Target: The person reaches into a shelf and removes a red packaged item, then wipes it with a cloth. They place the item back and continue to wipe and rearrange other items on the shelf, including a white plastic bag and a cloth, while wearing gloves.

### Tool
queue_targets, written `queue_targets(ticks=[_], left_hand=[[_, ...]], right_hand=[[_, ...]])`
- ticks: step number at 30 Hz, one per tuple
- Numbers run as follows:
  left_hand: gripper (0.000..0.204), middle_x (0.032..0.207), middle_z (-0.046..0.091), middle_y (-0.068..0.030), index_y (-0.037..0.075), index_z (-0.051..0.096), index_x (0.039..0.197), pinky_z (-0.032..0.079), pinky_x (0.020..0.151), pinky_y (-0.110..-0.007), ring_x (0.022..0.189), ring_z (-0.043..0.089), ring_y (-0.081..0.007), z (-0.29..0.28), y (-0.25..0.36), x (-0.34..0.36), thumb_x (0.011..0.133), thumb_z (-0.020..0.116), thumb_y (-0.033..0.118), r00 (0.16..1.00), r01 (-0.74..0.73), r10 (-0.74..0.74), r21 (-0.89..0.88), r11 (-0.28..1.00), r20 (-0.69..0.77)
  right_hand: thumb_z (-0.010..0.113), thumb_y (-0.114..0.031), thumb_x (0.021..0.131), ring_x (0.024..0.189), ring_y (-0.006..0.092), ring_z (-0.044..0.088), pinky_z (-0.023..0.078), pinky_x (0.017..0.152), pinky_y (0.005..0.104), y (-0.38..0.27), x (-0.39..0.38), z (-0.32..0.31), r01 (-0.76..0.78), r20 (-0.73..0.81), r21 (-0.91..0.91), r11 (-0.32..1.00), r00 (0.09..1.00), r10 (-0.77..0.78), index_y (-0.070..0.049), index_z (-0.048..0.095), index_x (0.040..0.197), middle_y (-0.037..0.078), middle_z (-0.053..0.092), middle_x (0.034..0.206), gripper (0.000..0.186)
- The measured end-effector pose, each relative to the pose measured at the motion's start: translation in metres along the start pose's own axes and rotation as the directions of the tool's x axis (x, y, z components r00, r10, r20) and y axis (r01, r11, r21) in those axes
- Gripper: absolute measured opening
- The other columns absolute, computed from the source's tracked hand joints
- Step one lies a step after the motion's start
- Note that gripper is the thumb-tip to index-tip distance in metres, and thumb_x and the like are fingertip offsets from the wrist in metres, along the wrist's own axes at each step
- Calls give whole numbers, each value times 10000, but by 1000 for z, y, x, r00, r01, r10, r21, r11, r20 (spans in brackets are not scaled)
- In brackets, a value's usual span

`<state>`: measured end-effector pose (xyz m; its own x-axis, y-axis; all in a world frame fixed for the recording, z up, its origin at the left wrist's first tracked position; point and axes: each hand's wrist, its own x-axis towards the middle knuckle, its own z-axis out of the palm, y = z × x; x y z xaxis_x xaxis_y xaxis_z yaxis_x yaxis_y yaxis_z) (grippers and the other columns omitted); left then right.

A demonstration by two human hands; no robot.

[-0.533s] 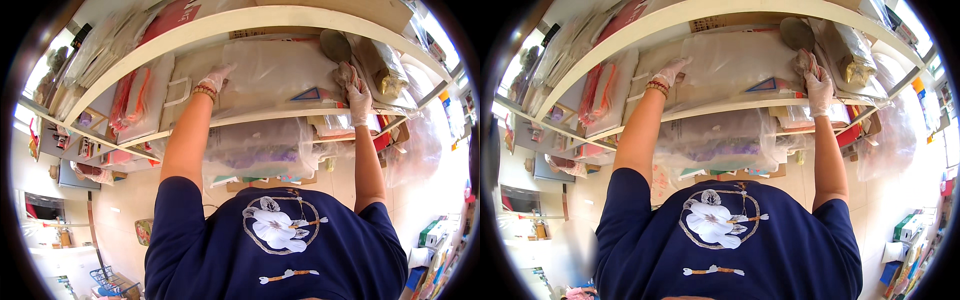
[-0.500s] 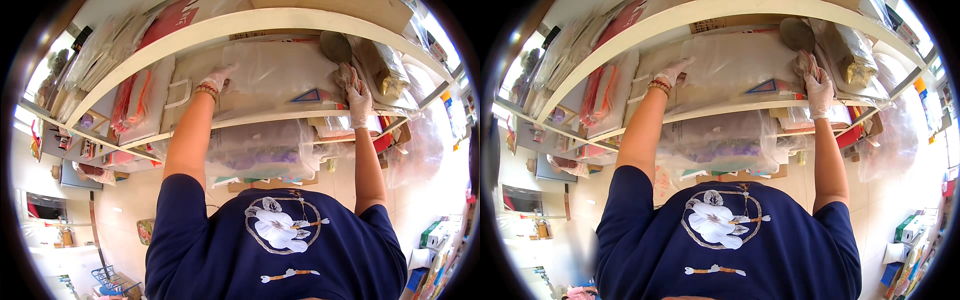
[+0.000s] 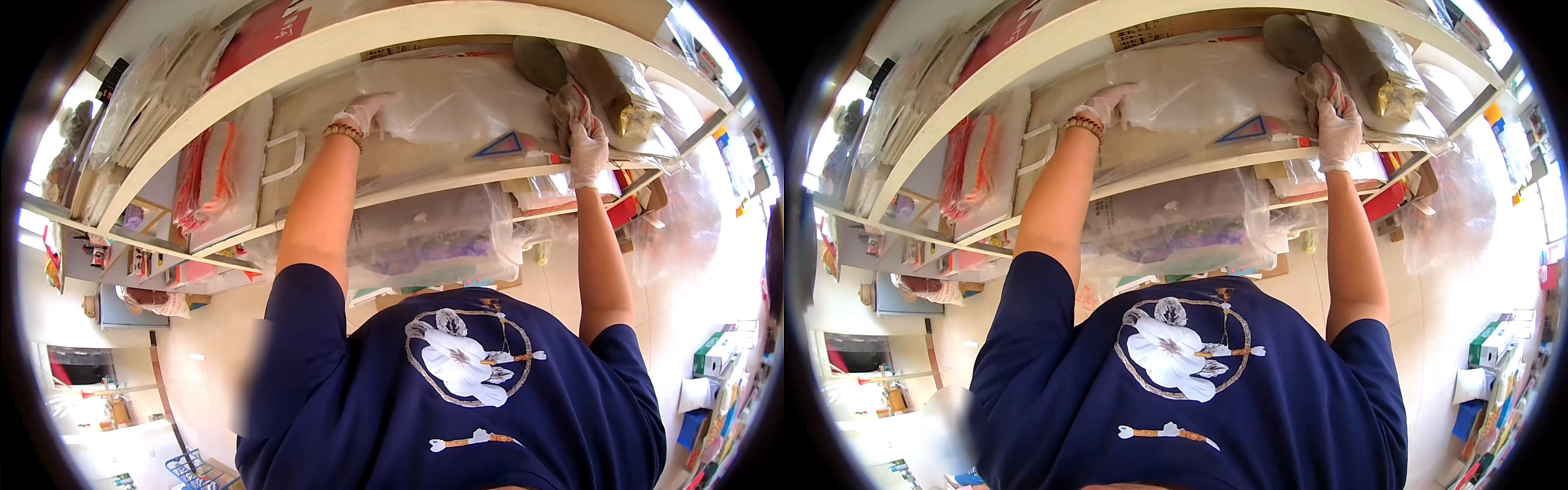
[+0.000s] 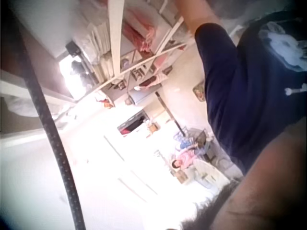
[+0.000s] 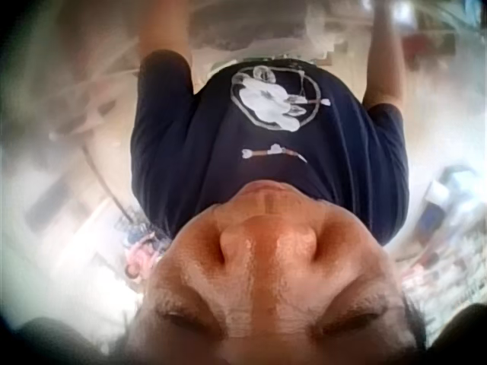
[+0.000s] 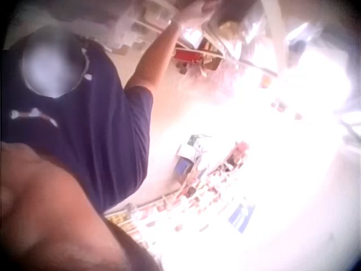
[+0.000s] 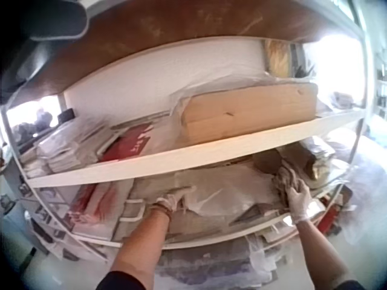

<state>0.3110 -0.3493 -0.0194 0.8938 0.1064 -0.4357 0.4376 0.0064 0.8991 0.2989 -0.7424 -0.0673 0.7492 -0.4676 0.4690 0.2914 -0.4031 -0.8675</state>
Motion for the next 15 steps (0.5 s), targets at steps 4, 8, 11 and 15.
queue_targets(ticks=[4,8,11,15], left_hand=[[370,1011,629,-85,14,577,1054,522,632,-327,864,624,-195,-21,9,24,774,698,222,987,-139,147,128,982,-58],[315,966,633,-86,28,576,1044,530,619,-318,835,626,-189,-19,34,11,775,692,144,949,-311,309,-22,950,-63],[298,955,628,-95,21,566,1048,544,660,-313,845,624,-197,-9,55,-31,781,679,90,867,-489,491,-344,802,-87],[257,982,620,-113,-19,548,1056,552,728,-318,868,624,-216,-29,65,-65,816,622,36,830,-541,544,-420,729,-124]], right_hand=[[633,-314,741,810,225,628,452,767,328,0,4,6,-7,-21,3,1000,1000,7,-56,641,1027,126,671,862,385],[636,-331,733,830,246,632,453,771,340,3,4,5,-39,-38,51,998,998,41,-65,641,1027,141,671,876,397],[640,-348,727,837,256,633,453,772,346,4,5,3,-48,-59,-6,999,997,47,-65,641,1020,144,670,878,407],[641,-355,725,836,262,633,453,773,347,2,5,3,-47,-48,-66,997,998,44,-65,643,1016,144,670,872,410]])
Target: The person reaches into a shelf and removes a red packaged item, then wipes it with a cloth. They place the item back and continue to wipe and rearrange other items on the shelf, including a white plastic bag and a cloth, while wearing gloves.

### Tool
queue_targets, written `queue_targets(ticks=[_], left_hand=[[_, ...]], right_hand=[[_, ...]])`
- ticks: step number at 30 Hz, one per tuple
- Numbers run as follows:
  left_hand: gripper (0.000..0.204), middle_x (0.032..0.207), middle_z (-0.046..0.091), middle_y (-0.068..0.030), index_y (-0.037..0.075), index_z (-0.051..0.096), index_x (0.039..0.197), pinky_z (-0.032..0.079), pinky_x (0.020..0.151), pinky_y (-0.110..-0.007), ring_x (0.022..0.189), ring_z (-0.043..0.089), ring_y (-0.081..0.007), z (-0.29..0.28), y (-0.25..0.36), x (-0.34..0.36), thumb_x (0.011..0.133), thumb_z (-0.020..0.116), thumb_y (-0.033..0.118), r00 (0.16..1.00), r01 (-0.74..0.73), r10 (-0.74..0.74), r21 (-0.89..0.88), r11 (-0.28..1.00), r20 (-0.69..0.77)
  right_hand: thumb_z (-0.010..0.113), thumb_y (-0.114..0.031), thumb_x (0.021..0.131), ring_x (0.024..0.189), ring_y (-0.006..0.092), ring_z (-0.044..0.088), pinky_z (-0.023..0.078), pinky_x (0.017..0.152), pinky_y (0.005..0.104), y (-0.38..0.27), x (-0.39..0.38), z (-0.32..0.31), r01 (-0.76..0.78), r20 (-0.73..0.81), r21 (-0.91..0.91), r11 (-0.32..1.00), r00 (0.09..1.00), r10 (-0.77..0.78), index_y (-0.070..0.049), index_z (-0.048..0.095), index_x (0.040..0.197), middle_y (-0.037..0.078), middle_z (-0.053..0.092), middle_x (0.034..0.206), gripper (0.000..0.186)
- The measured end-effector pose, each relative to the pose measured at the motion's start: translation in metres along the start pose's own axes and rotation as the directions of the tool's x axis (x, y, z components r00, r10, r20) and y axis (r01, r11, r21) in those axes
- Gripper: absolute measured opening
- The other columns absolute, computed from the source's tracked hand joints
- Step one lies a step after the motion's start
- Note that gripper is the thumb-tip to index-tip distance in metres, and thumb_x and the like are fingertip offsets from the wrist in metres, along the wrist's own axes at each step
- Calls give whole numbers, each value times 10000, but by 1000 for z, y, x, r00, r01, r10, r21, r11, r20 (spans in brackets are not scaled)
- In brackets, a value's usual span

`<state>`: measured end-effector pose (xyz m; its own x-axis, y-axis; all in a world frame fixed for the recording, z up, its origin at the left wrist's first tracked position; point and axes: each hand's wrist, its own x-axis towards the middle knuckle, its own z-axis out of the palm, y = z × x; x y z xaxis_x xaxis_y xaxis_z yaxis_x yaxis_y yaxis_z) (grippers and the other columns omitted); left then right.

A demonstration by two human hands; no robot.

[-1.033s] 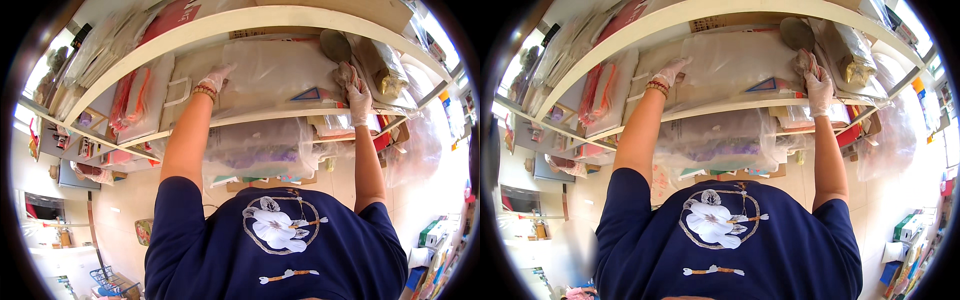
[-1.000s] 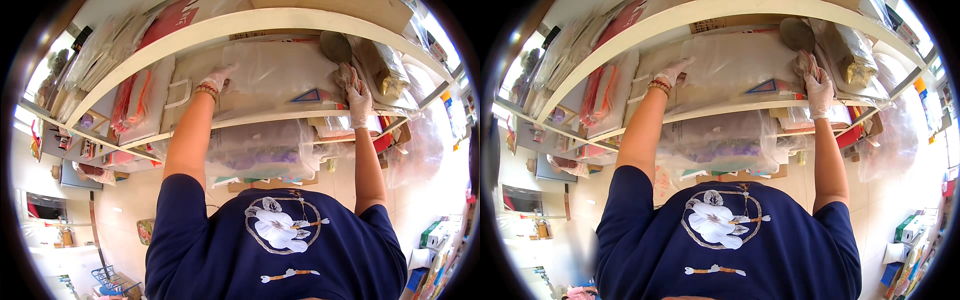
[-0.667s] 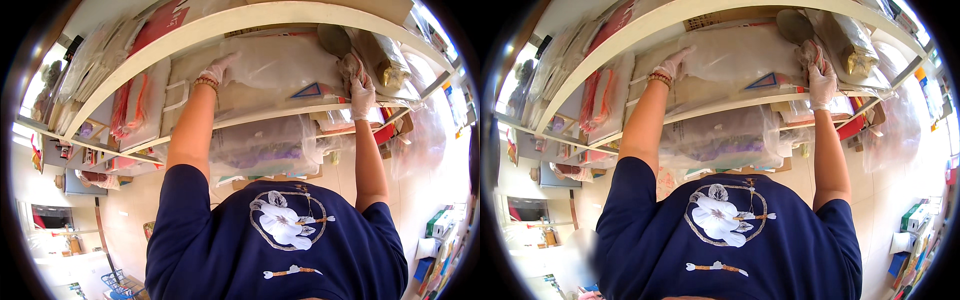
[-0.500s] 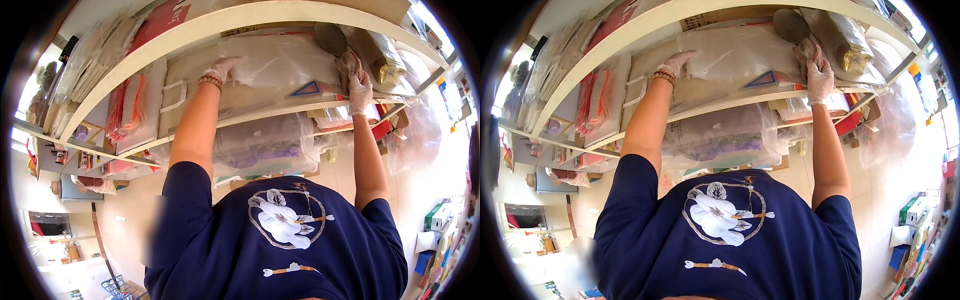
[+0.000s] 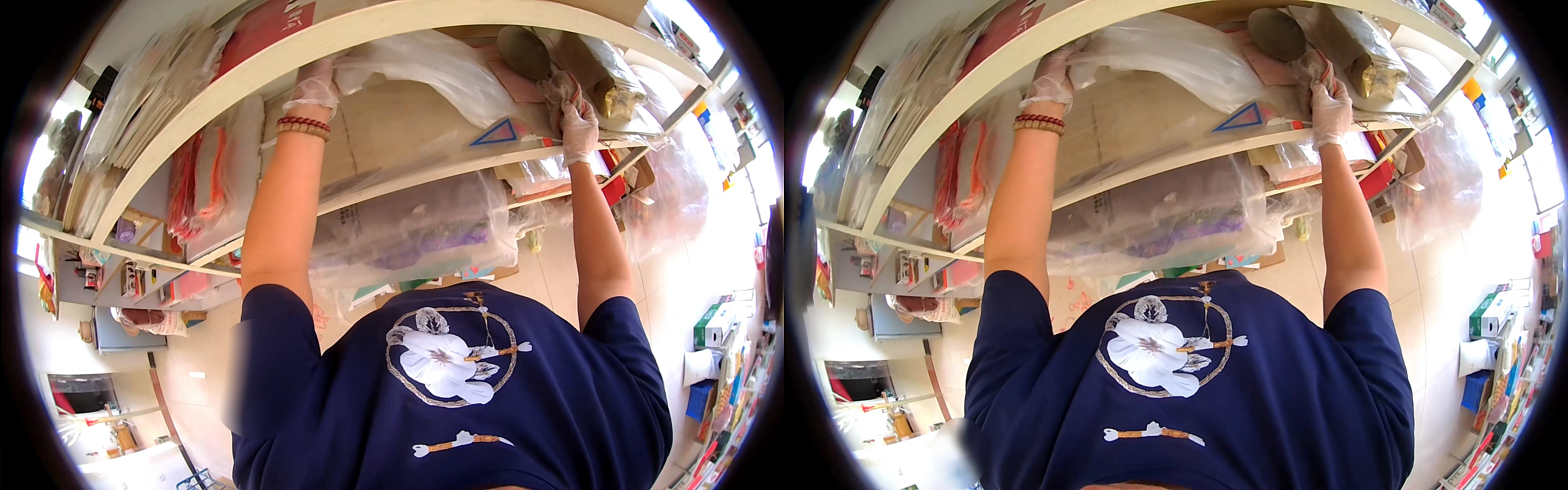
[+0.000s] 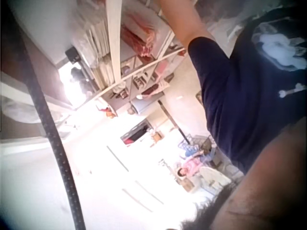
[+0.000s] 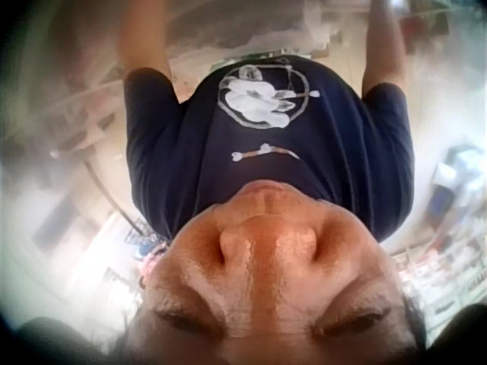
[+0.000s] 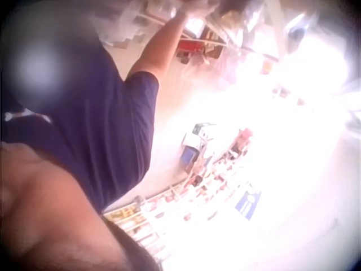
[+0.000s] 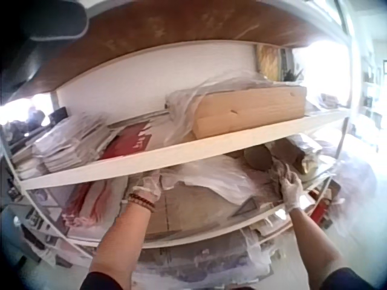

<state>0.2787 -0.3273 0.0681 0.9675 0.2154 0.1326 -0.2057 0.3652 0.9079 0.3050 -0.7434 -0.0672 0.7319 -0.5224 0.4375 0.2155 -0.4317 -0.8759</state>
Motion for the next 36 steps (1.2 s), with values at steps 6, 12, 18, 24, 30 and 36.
queue_targets(ticks=[6,12,18,24,30,36], left_hand=[[277,1068,604,-149,-35,532,1130,540,819,-351,921,622,-223,-54,22,-14,893,512,106,986,-99,88,-77,992,-140],[253,1058,597,-158,-42,531,1109,540,774,-341,937,606,-252,-103,50,-84,880,517,66,984,-110,82,-175,979,-157],[359,1079,592,-178,-33,542,1142,506,780,-323,986,587,-245,-180,38,-162,888,546,220,963,-30,69,151,988,-261],[458,1070,595,-142,-8,558,1137,482,817,-284,973,587,-208,-215,19,-245,831,638,323,908,-286,414,627,725,-64],[370,989,596,-17,51,589,1088,477,604,-225,817,573,-88,-216,12,-272,809,674,278,800,285,-161,130,949,-579],[382,900,613,-18,20,579,1067,431,495,-238,677,558,-77,-224,7,-273,805,676,281,891,241,-126,217,946,-437]], right_hand=[[653,-363,723,835,236,637,454,770,341,4,4,4,15,15,16,1000,1000,-15,-72,648,1014,125,676,867,412],[655,-373,728,822,223,636,453,769,333,10,6,4,-5,28,-29,1000,1000,6,-87,652,1018,114,676,853,407],[674,-324,748,599,88,541,427,578,254,14,13,2,-80,155,165,983,986,54,-78,646,997,5,610,693,351],[680,-210,805,540,14,442,354,480,180,-11,1,-2,-72,240,439,895,970,-40,-63,616,941,-64,548,711,210],[687,-226,801,577,18,430,369,519,177,-90,-30,10,-99,372,416,904,926,-70,-49,618,948,-55,537,711,241],[720,-299,750,815,80,529,443,723,228,-184,-104,68,48,475,467,883,828,-297,37,577,1058,38,616,898,478]])
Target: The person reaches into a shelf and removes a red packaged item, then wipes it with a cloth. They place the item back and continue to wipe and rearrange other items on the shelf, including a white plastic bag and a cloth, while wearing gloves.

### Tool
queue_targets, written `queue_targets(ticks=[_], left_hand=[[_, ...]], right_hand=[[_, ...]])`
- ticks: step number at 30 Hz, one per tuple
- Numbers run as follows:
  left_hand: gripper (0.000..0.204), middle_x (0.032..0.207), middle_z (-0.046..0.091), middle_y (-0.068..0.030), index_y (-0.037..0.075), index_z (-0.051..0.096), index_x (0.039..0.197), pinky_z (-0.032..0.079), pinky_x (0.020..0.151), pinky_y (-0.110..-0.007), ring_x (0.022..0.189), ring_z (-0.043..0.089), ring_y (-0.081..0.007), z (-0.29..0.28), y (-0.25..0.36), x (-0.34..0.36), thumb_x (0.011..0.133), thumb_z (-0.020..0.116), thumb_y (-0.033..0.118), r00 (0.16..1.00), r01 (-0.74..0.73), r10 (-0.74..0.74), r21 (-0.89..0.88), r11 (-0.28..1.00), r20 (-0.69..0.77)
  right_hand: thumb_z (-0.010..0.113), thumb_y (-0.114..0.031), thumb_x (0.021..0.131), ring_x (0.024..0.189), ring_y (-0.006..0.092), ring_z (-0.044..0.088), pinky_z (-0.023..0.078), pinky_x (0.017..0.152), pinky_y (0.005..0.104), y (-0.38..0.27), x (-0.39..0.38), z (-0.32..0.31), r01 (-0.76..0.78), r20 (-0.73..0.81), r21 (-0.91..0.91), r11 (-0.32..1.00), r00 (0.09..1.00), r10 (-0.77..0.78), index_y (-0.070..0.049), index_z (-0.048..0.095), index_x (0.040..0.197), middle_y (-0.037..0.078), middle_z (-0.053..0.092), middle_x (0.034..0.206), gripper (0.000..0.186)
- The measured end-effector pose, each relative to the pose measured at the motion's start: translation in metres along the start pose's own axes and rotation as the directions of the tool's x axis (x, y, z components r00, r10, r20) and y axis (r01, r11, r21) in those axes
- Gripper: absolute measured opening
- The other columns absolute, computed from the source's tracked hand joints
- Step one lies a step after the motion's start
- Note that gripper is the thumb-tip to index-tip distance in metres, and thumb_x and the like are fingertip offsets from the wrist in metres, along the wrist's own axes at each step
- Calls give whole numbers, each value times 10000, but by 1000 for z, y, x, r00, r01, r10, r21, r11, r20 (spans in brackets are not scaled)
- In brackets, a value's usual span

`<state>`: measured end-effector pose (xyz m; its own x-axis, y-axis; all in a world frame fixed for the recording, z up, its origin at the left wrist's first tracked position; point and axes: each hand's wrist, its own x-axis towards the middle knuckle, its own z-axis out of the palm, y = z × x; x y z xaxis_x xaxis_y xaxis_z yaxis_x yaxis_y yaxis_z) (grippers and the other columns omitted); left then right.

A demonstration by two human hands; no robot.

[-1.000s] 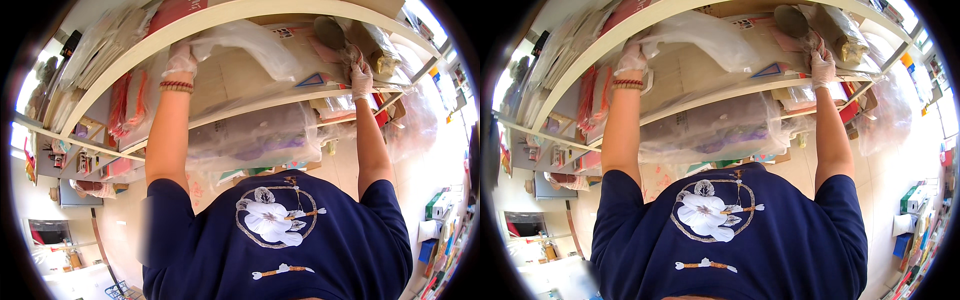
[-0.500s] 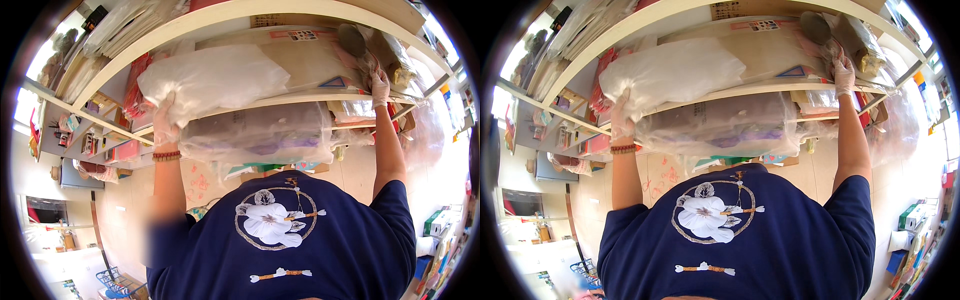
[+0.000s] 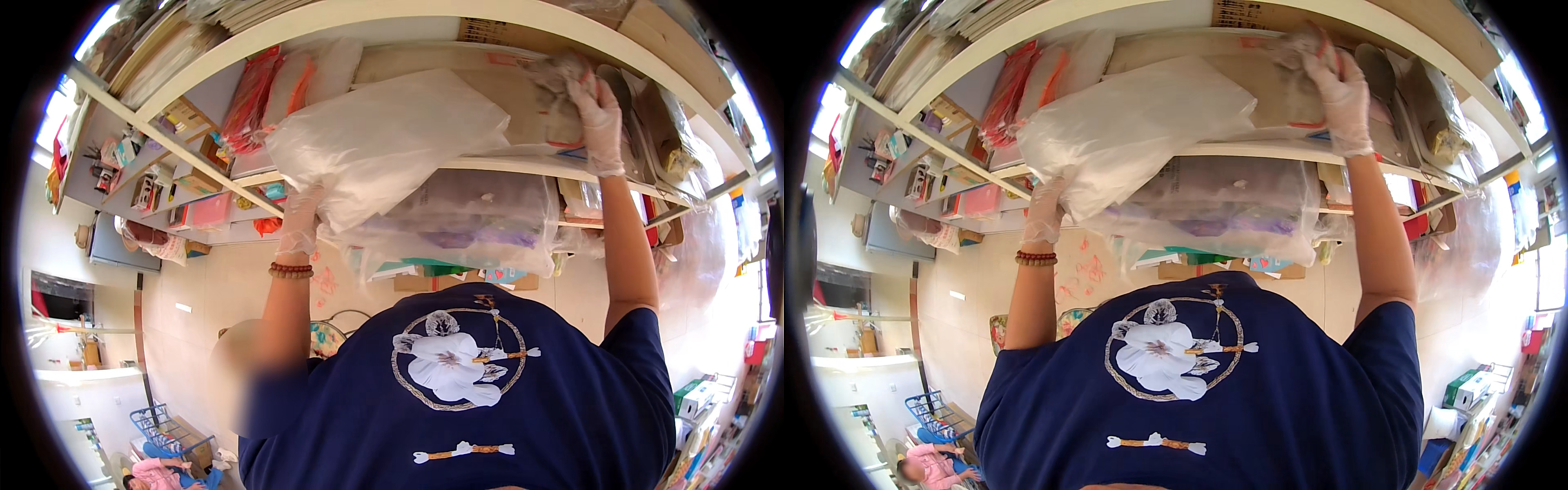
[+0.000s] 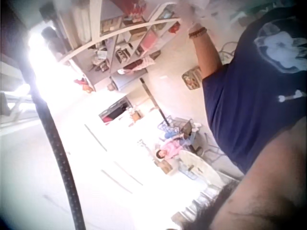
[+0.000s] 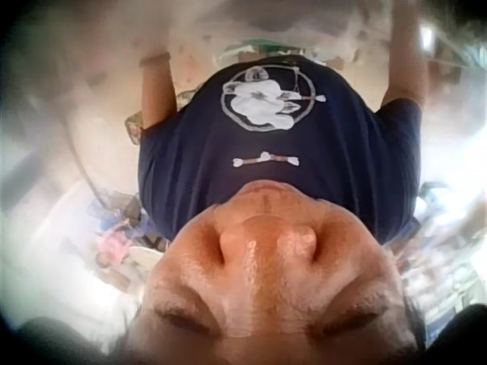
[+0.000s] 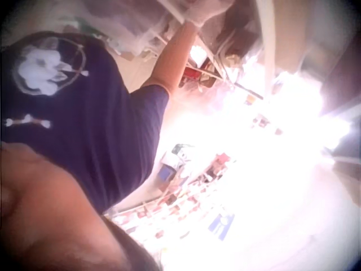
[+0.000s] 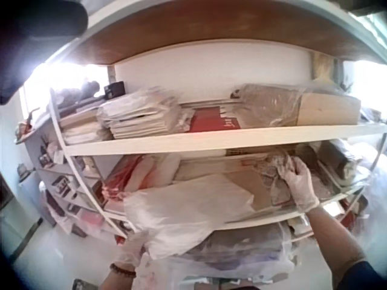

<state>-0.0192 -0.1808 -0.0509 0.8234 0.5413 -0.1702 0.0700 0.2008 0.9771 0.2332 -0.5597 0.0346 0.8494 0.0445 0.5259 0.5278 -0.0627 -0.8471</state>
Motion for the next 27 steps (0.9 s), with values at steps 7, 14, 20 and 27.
queue_targets(ticks=[7,14,20,27], left_hand=[[362,1043,607,-46,-5,523,1145,501,783,-287,952,591,-152,-2,5,-5,837,635,149,989,78,-84,-57,995,-122],[340,881,612,-63,-28,571,1043,496,665,-273,761,586,-139,2,7,13,810,675,196,999,-15,8,-122,992,-52],[304,959,621,-85,-59,566,1060,498,708,-277,811,601,-159,-1,-3,17,797,644,72,995,-61,35,-277,959,-96],[424,1027,603,-99,-38,494,1174,504,735,-284,876,597,-170,-7,-11,19,791,651,56,994,-93,76,-285,954,-72]], right_hand=[[716,-336,720,835,118,556,455,774,257,-42,-13,109,-59,208,83,995,977,41,48,553,1112,81,634,966,572],[569,-447,755,851,334,604,482,748,411,-92,-55,195,350,479,-437,829,870,-115,-120,578,1064,145,634,919,450],[558,-301,780,880,356,583,501,724,414,-37,-101,227,857,865,-113,503,334,-375,-222,576,1110,92,579,1044,340],[540,-154,765,941,254,593,491,786,351,34,45,75,580,640,-740,340,762,94,-285,578,1164,52,584,1158,421]])
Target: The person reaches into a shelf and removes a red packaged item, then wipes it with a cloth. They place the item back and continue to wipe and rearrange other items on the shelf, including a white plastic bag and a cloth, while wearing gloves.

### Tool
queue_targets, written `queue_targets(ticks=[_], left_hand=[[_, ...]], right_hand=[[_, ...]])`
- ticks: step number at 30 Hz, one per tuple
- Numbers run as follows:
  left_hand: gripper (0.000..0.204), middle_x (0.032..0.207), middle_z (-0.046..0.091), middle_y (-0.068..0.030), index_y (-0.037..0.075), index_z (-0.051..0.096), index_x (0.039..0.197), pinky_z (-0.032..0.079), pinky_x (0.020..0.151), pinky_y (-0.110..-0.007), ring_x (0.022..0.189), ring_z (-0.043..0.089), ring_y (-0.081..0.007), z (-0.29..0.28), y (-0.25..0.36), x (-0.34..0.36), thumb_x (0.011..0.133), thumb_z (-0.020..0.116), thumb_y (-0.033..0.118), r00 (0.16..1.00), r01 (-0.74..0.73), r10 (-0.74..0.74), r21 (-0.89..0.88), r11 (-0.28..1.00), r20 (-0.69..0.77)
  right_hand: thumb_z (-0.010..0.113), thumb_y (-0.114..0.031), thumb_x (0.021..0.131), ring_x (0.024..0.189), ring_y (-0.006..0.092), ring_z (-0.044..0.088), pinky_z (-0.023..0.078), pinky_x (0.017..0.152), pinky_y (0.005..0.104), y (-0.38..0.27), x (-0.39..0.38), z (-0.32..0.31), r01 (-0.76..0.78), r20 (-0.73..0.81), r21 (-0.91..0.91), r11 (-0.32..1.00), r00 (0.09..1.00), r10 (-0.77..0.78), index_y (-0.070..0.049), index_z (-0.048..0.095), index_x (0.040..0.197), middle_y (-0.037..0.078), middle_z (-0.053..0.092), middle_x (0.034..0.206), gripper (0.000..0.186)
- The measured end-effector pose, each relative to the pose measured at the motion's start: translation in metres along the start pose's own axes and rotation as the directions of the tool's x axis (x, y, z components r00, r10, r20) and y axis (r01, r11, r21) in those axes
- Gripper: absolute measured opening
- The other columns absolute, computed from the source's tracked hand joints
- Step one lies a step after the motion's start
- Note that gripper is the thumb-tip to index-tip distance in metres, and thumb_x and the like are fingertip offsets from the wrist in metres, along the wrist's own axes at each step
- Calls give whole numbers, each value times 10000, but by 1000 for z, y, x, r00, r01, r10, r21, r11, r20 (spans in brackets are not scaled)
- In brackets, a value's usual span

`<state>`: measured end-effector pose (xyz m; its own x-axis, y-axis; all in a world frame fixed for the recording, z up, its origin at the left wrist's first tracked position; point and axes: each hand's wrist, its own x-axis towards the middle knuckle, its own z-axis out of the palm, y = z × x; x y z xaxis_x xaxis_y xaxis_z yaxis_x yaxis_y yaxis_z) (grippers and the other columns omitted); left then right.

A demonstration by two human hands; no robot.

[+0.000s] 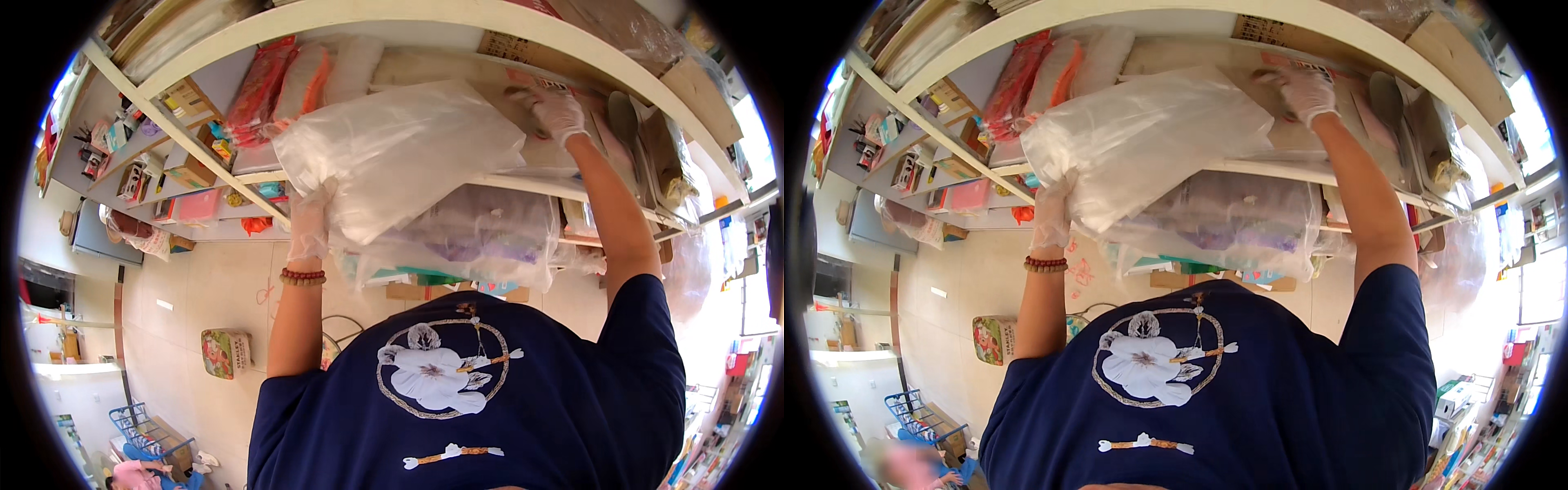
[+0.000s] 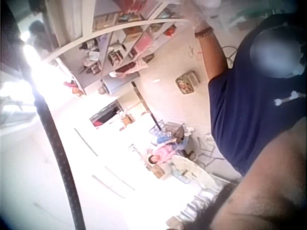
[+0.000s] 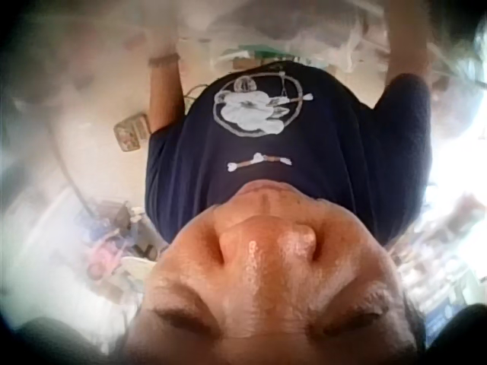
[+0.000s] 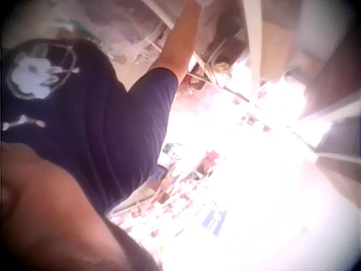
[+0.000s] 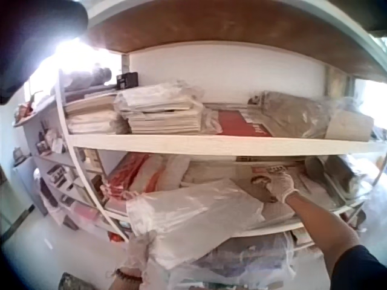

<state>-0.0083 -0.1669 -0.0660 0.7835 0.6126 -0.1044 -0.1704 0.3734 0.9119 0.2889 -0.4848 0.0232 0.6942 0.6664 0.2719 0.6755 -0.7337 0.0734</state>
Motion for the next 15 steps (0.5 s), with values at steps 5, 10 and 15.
queue_targets(ticks=[5,10,15], left_hand=[[420,1039,601,-95,-48,494,1173,502,731,-276,898,591,-160,4,7,-5,808,648,92,998,46,-48,-40,998,-44],[349,982,615,-70,-46,551,1105,494,705,-257,834,593,-138,8,9,-12,811,645,117,991,12,-10,14,1000,-131],[332,946,619,-59,-26,572,1089,487,688,-251,804,585,-130,2,4,-14,804,644,129,981,2,0,8,1000,-196]], right_hand=[[472,-167,849,858,250,618,487,793,337,-71,58,2,188,-388,269,945,919,-73,-174,569,1177,46,623,1066,342],[546,-122,781,1017,297,535,474,825,404,-228,66,9,571,-218,126,811,814,-539,-267,553,1188,65,566,1111,432],[645,-118,695,1023,292,549,480,840,384,-122,91,39,433,-90,120,894,901,-424,-268,631,1081,28,587,1124,414]])
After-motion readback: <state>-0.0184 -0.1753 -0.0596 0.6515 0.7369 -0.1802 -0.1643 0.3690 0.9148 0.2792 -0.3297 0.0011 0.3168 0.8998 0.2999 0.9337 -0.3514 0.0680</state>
